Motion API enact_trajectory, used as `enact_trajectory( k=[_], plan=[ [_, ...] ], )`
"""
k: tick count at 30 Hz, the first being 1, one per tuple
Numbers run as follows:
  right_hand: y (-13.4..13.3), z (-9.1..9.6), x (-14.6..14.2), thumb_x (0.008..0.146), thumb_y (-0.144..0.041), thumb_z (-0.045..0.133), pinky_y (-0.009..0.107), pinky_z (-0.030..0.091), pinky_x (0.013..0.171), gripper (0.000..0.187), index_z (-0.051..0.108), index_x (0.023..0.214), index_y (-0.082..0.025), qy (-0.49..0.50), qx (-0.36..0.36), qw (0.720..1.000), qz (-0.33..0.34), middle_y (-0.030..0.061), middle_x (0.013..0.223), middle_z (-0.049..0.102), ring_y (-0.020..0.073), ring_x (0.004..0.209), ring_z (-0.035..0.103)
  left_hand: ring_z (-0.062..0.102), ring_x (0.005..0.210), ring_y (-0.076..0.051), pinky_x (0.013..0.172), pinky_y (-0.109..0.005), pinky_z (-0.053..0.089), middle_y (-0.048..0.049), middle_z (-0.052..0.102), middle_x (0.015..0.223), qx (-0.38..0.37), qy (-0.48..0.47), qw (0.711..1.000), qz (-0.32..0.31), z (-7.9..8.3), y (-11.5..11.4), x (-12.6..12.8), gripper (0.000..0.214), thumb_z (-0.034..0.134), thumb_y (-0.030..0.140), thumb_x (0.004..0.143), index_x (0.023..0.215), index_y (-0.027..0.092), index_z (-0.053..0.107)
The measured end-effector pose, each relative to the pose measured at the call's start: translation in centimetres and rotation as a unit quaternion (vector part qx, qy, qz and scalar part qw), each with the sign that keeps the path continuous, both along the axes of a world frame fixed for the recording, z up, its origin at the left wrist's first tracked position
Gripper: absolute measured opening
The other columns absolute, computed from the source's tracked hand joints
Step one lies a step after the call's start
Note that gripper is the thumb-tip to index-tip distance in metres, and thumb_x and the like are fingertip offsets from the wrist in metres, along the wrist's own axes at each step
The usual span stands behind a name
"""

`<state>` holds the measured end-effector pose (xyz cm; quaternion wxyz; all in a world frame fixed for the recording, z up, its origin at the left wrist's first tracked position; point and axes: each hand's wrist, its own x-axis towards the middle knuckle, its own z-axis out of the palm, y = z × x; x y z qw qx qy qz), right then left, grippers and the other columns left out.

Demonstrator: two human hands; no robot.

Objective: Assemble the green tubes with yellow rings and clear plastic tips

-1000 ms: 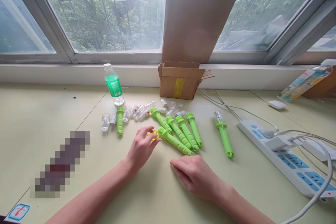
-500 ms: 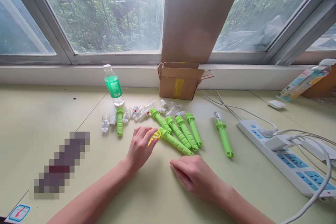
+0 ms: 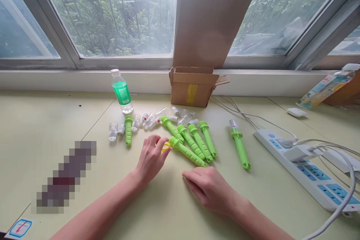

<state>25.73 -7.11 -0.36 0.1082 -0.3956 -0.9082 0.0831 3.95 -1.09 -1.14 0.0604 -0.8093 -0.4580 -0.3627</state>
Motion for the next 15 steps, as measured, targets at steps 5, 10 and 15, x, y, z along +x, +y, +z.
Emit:
enact_trajectory(
  k=[5,10,15],
  plan=[
    [-0.04,0.11,-0.03,0.086,-0.011,0.043,0.028,0.022,0.055,0.018,0.058,0.091,-0.019,-0.002,-0.005,1.000,-0.003,0.0007,0.066,0.057,0.0130,0.057,0.043,0.058,0.084,-0.018,0.079,-0.035,0.043,-0.0030,0.060,0.086,-0.015,-0.026,0.999,-0.029,-0.22,0.20,-0.20,0.004,0.059,0.019,0.085,0.085,0.020,0.055],
    [0.02,0.11,-0.05,0.086,-0.012,0.043,0.028,0.022,0.055,0.017,0.057,0.089,-0.019,-0.004,-0.007,1.000,-0.005,0.0004,0.066,0.056,0.0129,0.057,0.043,0.059,0.085,-0.018,0.082,-0.035,0.042,-0.0026,0.062,0.086,-0.005,-0.030,0.998,-0.052,-0.07,0.13,-0.16,0.006,0.058,0.017,0.086,0.082,0.020,0.055],
    [0.01,0.06,-0.06,0.086,-0.011,0.042,0.028,0.022,0.055,0.017,0.057,0.087,-0.019,-0.006,-0.006,1.000,-0.003,0.0000,0.065,0.056,0.0126,0.057,0.042,0.058,0.082,-0.018,0.080,-0.034,0.043,-0.0042,0.064,0.088,0.001,-0.036,0.999,-0.036,0.24,0.05,-0.09,0.022,0.062,0.028,0.085,0.103,0.019,0.055]
  ],
)
